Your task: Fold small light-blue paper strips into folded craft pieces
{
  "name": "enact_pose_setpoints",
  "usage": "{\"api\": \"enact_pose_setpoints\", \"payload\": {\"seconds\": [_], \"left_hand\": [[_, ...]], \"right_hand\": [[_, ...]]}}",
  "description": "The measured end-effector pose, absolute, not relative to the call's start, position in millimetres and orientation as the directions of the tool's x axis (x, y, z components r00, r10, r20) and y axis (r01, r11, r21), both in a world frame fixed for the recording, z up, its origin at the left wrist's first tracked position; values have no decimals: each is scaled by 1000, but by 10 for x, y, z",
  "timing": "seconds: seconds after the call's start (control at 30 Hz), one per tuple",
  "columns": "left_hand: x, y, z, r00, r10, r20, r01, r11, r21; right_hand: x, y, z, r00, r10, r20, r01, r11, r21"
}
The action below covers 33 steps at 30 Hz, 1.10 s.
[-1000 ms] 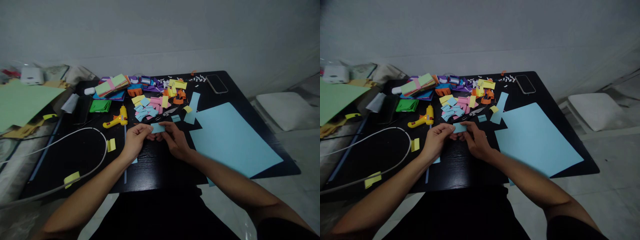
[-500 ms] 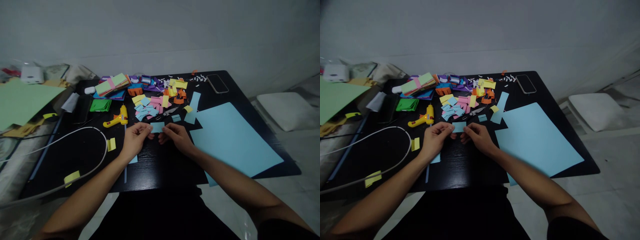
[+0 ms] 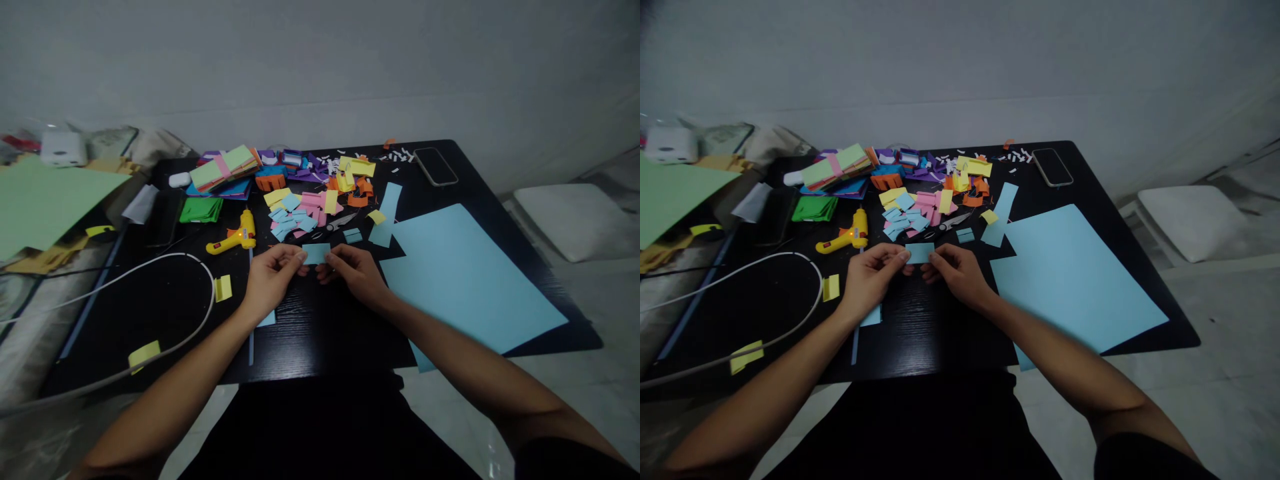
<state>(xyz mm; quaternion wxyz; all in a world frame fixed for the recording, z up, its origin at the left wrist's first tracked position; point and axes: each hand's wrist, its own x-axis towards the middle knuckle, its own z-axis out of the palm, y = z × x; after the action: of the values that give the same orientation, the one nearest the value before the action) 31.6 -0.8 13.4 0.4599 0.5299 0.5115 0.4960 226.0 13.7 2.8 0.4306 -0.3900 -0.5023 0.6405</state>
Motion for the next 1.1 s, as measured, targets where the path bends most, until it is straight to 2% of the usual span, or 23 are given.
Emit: {"api": "enact_pose_setpoints", "payload": {"seconds": [0.5,0.63,0.8,0.93,1.1], "left_hand": [[322,-25,133,10,994,106,157,-106,982],[287,-17,155,125,991,49,219,-76,973],[244,6,144,288,957,22,344,-125,931],[251,8,104,285,957,60,364,-166,917],[254,10,99,224,972,74,313,-144,939]], "right_hand": [[2240,131,28,-248,969,-15,-127,-48,-991],[2239,141,24,-217,976,9,-96,-13,-995],[2265,131,42,-326,945,11,-2,11,-1000],[2271,119,36,-396,918,-5,61,21,-998],[2280,136,11,-375,927,-20,-24,-32,-999]]}}
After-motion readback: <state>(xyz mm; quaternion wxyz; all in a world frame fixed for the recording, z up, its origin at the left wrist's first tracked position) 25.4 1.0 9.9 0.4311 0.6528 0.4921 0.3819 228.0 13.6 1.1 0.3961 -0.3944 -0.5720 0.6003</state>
